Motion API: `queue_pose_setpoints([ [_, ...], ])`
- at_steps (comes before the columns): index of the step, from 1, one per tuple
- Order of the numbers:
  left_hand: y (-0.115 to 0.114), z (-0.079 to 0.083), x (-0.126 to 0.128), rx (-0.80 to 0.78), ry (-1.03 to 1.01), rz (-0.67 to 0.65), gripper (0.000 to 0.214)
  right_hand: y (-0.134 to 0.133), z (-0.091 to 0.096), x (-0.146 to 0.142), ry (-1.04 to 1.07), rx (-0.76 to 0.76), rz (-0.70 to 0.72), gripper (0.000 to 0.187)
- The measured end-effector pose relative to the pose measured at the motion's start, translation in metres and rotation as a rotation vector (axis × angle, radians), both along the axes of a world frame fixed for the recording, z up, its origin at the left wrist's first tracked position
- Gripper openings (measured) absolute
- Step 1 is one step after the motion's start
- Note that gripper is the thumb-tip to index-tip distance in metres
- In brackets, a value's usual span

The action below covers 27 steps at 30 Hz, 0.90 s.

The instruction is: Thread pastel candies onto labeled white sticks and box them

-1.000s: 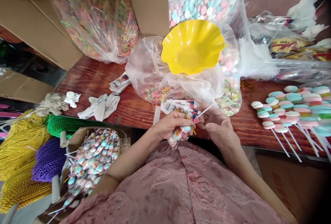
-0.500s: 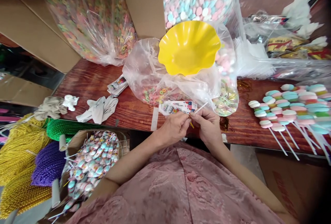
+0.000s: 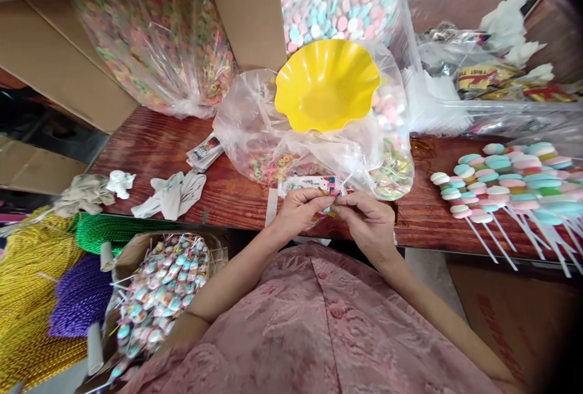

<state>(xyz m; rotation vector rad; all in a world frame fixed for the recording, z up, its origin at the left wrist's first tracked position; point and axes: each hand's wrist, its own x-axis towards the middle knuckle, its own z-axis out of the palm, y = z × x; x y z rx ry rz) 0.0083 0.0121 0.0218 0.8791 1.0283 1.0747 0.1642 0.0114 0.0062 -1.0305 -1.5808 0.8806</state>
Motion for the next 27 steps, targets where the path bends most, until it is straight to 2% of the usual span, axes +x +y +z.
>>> queue_pose_setpoints([
  [3,-0.003,-0.003,-0.002,-0.068,-0.038,0.023,0.027,0.006,0.005,0.004,-0.143,0.095,0.048,0.010],
  [5,-0.004,-0.007,-0.002,-0.066,-0.045,0.061,0.026,0.009,0.008,0.005,-0.158,0.025,0.092,0.010],
  [7,-0.005,-0.010,-0.001,-0.049,-0.038,0.084,0.026,0.010,0.009,0.004,-0.051,-0.183,0.166,0.012],
  [11,-0.007,-0.009,0.000,0.022,0.035,0.055,0.022,0.010,0.004,0.004,0.342,-0.690,0.318,0.026],
  [14,-0.007,-0.007,-0.002,0.133,0.144,0.025,0.017,0.014,-0.003,0.007,0.425,-0.821,0.354,0.031],
  [16,-0.005,-0.004,-0.004,0.203,0.229,0.009,0.018,0.019,-0.006,0.008,0.355,-0.788,0.380,0.029],
  [20,-0.006,0.008,-0.006,0.281,0.436,-0.088,0.022,0.025,0.003,0.013,0.068,-0.523,0.441,0.017],
  [21,-0.006,0.011,-0.007,0.275,0.469,-0.122,0.023,0.025,0.008,0.015,0.028,-0.481,0.406,0.014],
  [22,-0.006,0.013,-0.009,0.249,0.475,-0.146,0.025,0.025,0.013,0.017,-0.040,-0.421,0.406,0.011],
  [23,-0.005,0.012,-0.012,0.196,0.453,-0.179,0.027,0.024,0.018,0.018,-0.199,-0.263,0.468,0.012],
  [26,0.001,0.002,-0.021,-0.098,0.332,-0.250,0.034,0.021,0.030,0.022,-0.405,-0.148,0.450,0.018],
  [27,0.003,-0.002,-0.024,-0.152,0.278,-0.324,0.036,0.019,0.032,0.022,-0.593,-0.025,0.513,0.022],
])
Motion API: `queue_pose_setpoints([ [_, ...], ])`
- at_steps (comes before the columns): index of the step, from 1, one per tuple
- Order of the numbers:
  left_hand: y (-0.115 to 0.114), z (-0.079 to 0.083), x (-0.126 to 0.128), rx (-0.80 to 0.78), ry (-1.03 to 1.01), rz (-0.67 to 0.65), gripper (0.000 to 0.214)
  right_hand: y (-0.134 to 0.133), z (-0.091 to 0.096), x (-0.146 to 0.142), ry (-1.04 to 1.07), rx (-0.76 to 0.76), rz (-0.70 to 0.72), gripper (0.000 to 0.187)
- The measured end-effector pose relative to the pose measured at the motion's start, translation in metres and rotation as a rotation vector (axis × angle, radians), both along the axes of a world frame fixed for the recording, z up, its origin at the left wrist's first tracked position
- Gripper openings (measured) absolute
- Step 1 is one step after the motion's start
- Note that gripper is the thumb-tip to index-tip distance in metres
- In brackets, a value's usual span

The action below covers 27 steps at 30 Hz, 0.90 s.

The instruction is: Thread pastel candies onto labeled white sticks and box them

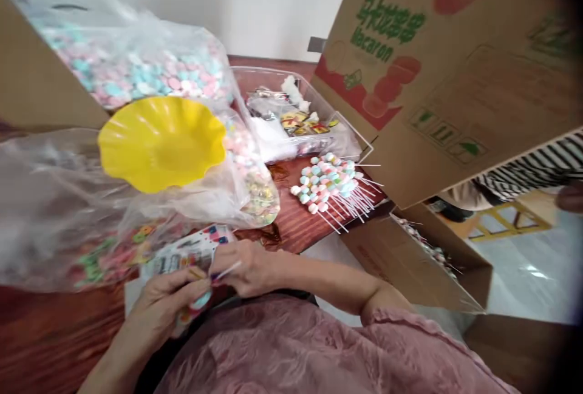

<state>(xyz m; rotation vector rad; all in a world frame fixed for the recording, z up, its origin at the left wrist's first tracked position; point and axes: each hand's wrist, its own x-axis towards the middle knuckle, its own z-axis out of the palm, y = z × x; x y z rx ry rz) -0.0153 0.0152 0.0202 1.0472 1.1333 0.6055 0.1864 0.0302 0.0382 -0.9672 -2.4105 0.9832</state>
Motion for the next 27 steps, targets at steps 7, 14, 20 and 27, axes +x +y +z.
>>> queue_pose_setpoints([
  [7,0.001,-0.001,-0.003,-0.104,-0.131,-0.310,0.035,-0.008,-0.002,0.011,-0.304,0.432,0.394,0.028],
  [14,0.003,0.027,-0.005,-0.020,-0.045,-0.388,0.017,-0.008,-0.004,0.014,0.131,0.569,0.379,0.032],
  [20,0.001,0.016,-0.018,-0.096,-0.219,-0.436,0.011,0.003,0.001,-0.001,0.196,0.688,0.525,0.023],
  [27,0.003,0.014,-0.019,-0.165,-0.368,-0.498,0.027,0.007,0.004,-0.014,0.187,0.729,0.493,0.025],
])
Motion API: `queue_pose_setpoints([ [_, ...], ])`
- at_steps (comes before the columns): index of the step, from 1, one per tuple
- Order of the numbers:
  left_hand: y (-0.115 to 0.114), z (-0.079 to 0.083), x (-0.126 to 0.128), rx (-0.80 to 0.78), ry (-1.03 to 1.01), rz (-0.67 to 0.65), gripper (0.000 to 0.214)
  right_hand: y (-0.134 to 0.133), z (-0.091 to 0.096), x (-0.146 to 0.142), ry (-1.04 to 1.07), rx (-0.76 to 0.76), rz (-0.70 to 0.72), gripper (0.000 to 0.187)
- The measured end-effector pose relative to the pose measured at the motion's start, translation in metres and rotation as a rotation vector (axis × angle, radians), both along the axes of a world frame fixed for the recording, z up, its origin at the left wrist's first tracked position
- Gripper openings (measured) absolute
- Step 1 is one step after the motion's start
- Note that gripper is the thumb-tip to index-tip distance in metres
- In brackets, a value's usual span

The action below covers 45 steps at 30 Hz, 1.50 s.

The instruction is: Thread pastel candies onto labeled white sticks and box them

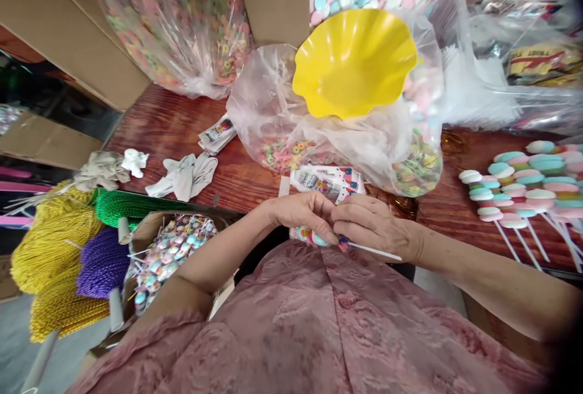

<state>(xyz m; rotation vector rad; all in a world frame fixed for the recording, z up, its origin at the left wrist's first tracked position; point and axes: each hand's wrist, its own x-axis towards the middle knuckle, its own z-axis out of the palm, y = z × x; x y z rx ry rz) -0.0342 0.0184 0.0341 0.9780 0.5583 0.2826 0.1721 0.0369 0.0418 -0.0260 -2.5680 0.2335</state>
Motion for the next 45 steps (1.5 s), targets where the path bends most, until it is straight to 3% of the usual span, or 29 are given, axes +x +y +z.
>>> queue_pose_setpoints([
  [4,0.016,0.007,-0.016,0.148,0.075,-0.101,0.035,0.004,0.002,0.000,-0.048,0.004,-0.026,0.030],
  [7,0.033,0.028,-0.035,0.284,0.208,-0.152,0.028,0.003,0.006,0.001,-0.107,-0.010,-0.046,0.026],
  [9,0.038,0.054,-0.041,0.454,0.311,-0.050,0.023,0.004,0.007,0.000,-0.118,-0.016,-0.096,0.021],
  [10,0.037,0.068,-0.040,0.583,0.359,0.066,0.021,0.006,0.006,-0.001,-0.117,-0.029,-0.133,0.018],
  [12,0.025,0.092,-0.030,0.863,0.422,0.253,0.013,0.015,0.007,-0.003,-0.105,-0.093,-0.222,0.014],
  [13,0.016,0.098,-0.023,0.983,0.413,0.274,0.007,0.020,0.008,-0.004,-0.091,-0.148,-0.277,0.013],
  [15,0.000,0.094,-0.006,1.163,0.330,0.129,0.012,0.029,0.015,-0.005,-0.038,-0.304,-0.392,0.013],
  [17,-0.005,0.072,0.005,1.251,0.317,-0.016,0.012,0.032,0.025,-0.008,0.055,-0.487,-0.481,0.015],
  [18,-0.002,0.059,0.008,1.239,0.371,0.021,0.012,0.031,0.031,-0.009,0.102,-0.575,-0.503,0.016],
  [20,0.012,0.037,0.007,1.120,0.432,0.276,0.019,0.024,0.036,-0.013,0.161,-0.741,-0.492,0.018],
  [23,0.031,0.028,0.001,0.914,0.256,0.636,0.024,0.016,0.031,-0.018,0.177,-0.899,-0.438,0.017],
  [26,0.032,0.029,0.002,0.796,0.126,0.884,0.031,0.021,0.020,-0.018,0.235,-0.769,-0.511,0.015],
  [28,0.025,0.026,0.006,0.611,0.073,0.903,0.049,0.027,0.014,-0.018,0.292,-0.506,-0.533,0.013],
  [30,0.016,0.019,0.009,0.404,-0.020,0.794,0.058,0.031,0.009,-0.021,0.340,-0.238,-0.491,0.012],
  [32,0.007,0.012,0.008,0.337,-0.074,0.695,0.055,0.032,0.004,-0.029,0.381,-0.122,-0.474,0.012],
  [33,0.004,0.009,0.005,0.374,-0.057,0.692,0.050,0.031,0.001,-0.034,0.395,-0.138,-0.483,0.012],
  [35,-0.002,0.007,-0.003,0.570,0.078,0.764,0.038,0.028,-0.006,-0.046,0.402,-0.323,-0.518,0.012],
  [38,-0.013,0.006,-0.019,1.002,0.377,0.856,0.024,0.017,-0.018,-0.061,0.372,-0.895,-0.501,0.019],
  [40,-0.024,0.004,-0.029,1.252,0.536,0.780,0.027,0.008,-0.028,-0.066,0.302,-1.315,-0.402,0.027],
  [42,-0.036,-0.002,-0.038,1.439,0.644,0.626,0.028,0.000,-0.041,-0.072,0.202,-1.615,-0.263,0.034],
  [44,-0.050,-0.012,-0.050,1.545,0.702,0.504,0.023,-0.005,-0.053,-0.082,0.019,-1.808,-0.123,0.034],
  [45,-0.058,-0.018,-0.057,1.575,0.731,0.493,0.021,-0.009,-0.058,-0.088,-0.028,-1.822,-0.086,0.034],
])
